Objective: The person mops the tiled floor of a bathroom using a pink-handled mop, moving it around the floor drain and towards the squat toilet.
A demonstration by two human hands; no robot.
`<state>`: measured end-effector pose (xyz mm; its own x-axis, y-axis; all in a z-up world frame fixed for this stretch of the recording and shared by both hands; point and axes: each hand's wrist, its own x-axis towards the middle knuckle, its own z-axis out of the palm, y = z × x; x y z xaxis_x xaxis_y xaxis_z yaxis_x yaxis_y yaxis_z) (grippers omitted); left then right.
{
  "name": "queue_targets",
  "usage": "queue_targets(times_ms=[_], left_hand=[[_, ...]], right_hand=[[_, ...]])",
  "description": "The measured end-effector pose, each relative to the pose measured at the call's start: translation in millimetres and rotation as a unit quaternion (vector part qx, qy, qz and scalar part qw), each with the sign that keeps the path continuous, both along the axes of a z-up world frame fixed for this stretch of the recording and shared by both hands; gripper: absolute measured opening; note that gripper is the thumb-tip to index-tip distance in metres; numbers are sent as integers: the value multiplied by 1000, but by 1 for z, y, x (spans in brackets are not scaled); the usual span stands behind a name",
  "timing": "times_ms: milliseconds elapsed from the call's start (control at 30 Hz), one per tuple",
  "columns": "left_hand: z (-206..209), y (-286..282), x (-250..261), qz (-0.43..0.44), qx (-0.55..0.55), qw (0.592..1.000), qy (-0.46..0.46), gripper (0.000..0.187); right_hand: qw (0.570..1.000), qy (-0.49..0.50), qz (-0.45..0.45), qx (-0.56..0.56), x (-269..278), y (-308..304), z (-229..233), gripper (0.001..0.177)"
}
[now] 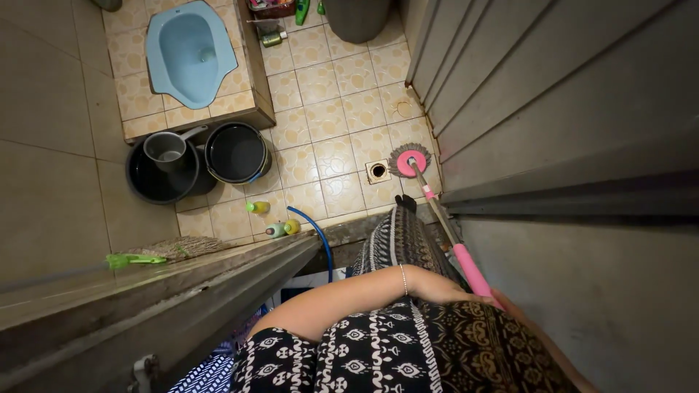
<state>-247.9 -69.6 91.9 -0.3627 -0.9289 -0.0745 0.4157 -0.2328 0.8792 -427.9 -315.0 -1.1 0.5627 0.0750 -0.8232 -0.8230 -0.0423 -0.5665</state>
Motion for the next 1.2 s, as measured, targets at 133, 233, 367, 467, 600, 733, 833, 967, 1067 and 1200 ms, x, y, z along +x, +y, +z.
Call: queue_targets(times_ms=[133,233,367,467,600,733,833,967,1067,1200], left_hand=[[10,7,14,10,96,991,-88,98],[10,4,35,26,111,985,-131,99],[-18,2,76,152,82,974,-145,94],[-54,-4,121,256,108,957,-89,85],[-114,-24,185,381,106,914,-87,75],[-133,-39,241,506,135,851,-51,66],[-124,-41,269,549,154,820,-59,63],[-116,-25,265,533,178,821,-103,69],[-109,-1,233,462,173,855,-159,77],[-65,35,176,347,181,895,-216,86]], right_hand=[[1000,-9,-11,21,14,-1,1,83],[996,-35,-42,64,51,-1,11,84],[983,-24,-141,113,135,28,23,79],[973,-17,-201,112,218,49,26,72],[964,-66,-208,154,319,57,-4,64],[960,-96,-184,188,408,52,-36,64],[962,-86,-191,174,451,49,-47,68],[962,-53,-210,166,447,64,-44,75],[970,-55,-175,159,402,72,-25,80],[970,-60,-150,183,315,83,24,84]])
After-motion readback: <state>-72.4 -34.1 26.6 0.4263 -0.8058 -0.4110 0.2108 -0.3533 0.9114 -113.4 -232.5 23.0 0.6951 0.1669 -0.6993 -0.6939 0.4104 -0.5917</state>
